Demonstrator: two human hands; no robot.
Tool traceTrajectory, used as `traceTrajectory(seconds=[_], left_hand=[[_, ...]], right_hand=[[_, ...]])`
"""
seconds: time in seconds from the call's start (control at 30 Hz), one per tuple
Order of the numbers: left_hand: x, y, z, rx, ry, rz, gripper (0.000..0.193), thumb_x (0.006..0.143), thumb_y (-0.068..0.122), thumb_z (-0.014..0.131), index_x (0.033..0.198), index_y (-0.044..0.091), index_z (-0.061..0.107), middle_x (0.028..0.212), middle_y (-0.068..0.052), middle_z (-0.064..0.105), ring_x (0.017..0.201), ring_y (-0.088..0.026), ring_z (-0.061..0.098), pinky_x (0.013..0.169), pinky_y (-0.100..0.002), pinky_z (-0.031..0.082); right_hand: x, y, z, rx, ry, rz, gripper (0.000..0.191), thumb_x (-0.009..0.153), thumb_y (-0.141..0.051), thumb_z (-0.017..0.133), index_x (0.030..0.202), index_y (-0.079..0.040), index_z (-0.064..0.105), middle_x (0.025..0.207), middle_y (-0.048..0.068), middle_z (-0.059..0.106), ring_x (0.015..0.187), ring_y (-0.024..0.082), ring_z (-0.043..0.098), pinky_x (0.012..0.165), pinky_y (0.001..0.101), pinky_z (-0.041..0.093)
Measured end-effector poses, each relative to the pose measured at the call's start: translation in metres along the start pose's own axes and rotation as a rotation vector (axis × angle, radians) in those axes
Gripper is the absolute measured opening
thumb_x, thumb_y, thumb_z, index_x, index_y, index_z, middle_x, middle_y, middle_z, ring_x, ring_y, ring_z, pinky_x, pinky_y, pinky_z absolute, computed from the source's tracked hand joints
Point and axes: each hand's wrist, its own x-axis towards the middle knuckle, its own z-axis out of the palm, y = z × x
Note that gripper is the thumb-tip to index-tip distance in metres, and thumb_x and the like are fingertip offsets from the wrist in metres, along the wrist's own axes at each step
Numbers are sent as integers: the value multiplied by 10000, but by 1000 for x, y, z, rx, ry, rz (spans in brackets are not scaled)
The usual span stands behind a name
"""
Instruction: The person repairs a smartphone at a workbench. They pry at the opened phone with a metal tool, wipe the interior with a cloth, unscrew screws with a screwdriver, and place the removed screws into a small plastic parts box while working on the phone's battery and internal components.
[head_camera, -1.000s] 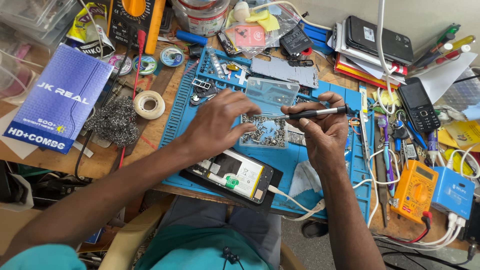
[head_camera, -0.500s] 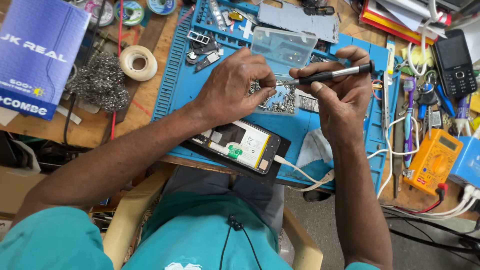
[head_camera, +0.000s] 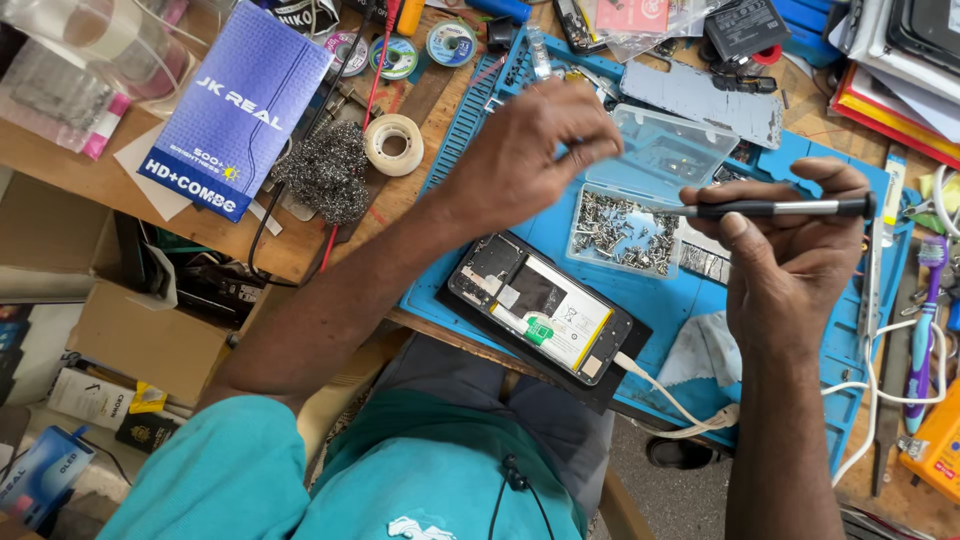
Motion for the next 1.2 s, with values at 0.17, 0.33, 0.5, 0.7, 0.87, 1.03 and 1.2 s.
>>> traceTrajectory(seconds=[0.17, 0.33, 0.5, 0.7, 0.87, 1.03, 1.2], left_hand=[[0, -9, -14, -36, 100, 11, 189, 1079, 147, 656, 953, 7, 649, 924, -93, 615, 929, -255, 624, 838, -410, 485], [-15, 7, -28, -225, 177, -150, 260, 1120, 196, 533, 948, 1, 538, 914, -112, 547, 896, -252, 636, 838, -378, 500], [-73, 55, -33, -274, 157, -243, 247, 1100, 182, 532, 909, 29, 569, 904, -89, 590, 872, -221, 620, 811, -352, 490], [-134, 87, -22, -462, 209, -410, 121, 1012, 128, 676, 1011, 17, 724, 924, -57, 664, 809, -135, 628, 703, -299, 505], [-155, 99, -13, -654, 146, -410, 132, 996, 127, 726, 1057, 21, 774, 998, -76, 738, 948, -132, 703, 826, -279, 559], [-160, 106, -5, -788, 125, -442, 130, 993, 122, 731, 1052, 15, 777, 993, -76, 727, 957, -140, 690, 850, -285, 552], [-161, 107, -2, -764, 102, -444, 105, 974, 106, 746, 1023, 21, 783, 959, -69, 738, 921, -142, 698, 820, -284, 551]], right_hand=[[0, 4, -10, -46, 59, -39, 458, 1150, 58, 693, 1423, -64, 345, 1201, 282, 713, 1097, 324, 728, 962, 366, 618], [0, 2, -10, -80, 191, -51, 454, 1125, 120, 616, 1455, -22, 339, 1184, 243, 707, 1067, 275, 715, 982, 346, 616], [3, -2, -5, -92, 235, -147, 457, 1122, 141, 557, 1482, 8, 309, 1189, 250, 704, 1090, 282, 732, 1000, 349, 614], [-13, -13, -20, -415, 158, -237, 311, 1110, 134, 568, 1373, 97, 407, 1244, 297, 659, 1085, 324, 706, 1027, 419, 604], [-66, 8, -17, -500, -47, -171, 206, 999, 19, 593, 1205, 35, 588, 1080, 202, 749, 1066, 290, 751, 1066, 434, 581], [-113, 37, 19, -541, -30, -119, 638, 872, -15, 688, 1406, -148, 366, 1116, 156, 780, 1010, 261, 792, 1071, 419, 572], [-126, 14, 68, -441, 91, -170, 918, 856, 58, 669, 1562, -255, 173, 1114, 253, 749, 1033, 346, 761, 1088, 481, 524]])
